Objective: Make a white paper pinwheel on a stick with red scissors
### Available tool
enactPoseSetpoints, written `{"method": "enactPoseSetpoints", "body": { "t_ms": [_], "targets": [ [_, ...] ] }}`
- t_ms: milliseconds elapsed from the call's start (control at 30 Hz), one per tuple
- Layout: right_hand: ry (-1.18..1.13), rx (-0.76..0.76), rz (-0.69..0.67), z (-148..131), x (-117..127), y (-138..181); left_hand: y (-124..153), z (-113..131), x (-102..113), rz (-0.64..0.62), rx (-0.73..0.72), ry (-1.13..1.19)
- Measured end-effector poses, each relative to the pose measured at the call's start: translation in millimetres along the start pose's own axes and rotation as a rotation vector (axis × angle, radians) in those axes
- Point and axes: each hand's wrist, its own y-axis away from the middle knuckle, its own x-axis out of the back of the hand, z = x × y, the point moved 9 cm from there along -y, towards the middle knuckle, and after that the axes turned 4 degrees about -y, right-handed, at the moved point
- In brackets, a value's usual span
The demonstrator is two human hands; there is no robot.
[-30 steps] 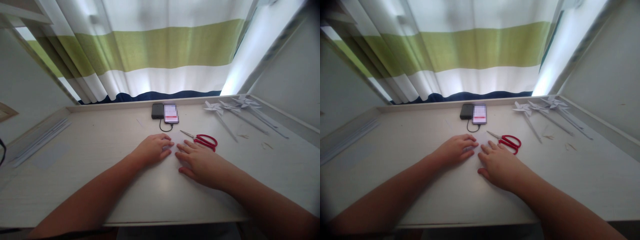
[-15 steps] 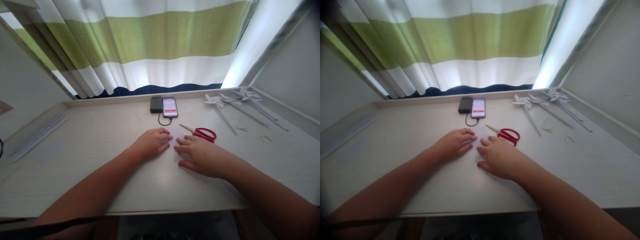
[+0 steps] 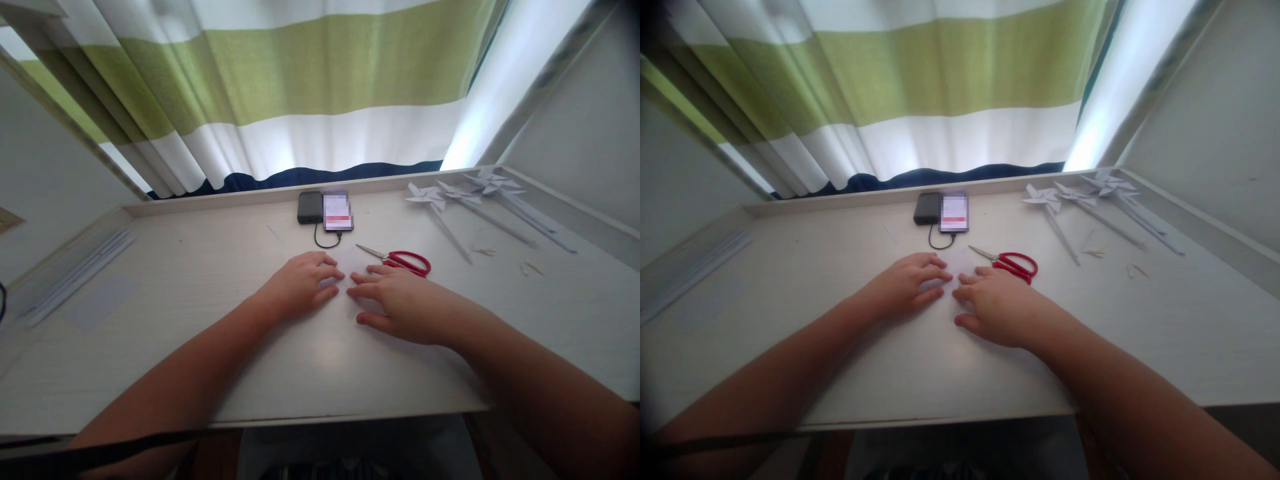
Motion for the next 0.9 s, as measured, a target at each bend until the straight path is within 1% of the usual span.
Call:
{"method": "enactPoseSetpoints", "body": {
  "t_ms": [267, 400, 667, 900],
  "targets": [
    [0.000, 0.009, 0.021, -1.3, 4.2, -0.3, 7.1, 9.2, 2.8, -0.036, -0.016, -0.114],
    [-0.015, 0.033, 0.034, -3.5, 6.4, -0.8, 6.6, 14.1, 2.7, -0.041, -0.029, -0.106],
    [-0.056, 0.040, 0.073, 2.1, 11.1, -4.0, 5.1, 18.7, 1.4, -0.037, -0.077, -0.084],
    [-0.148, 0.038, 0.029, 7.7, 11.3, -6.8, 3.3, 15.7, -1.8, -0.057, -0.081, -0.033]
  ]
}}
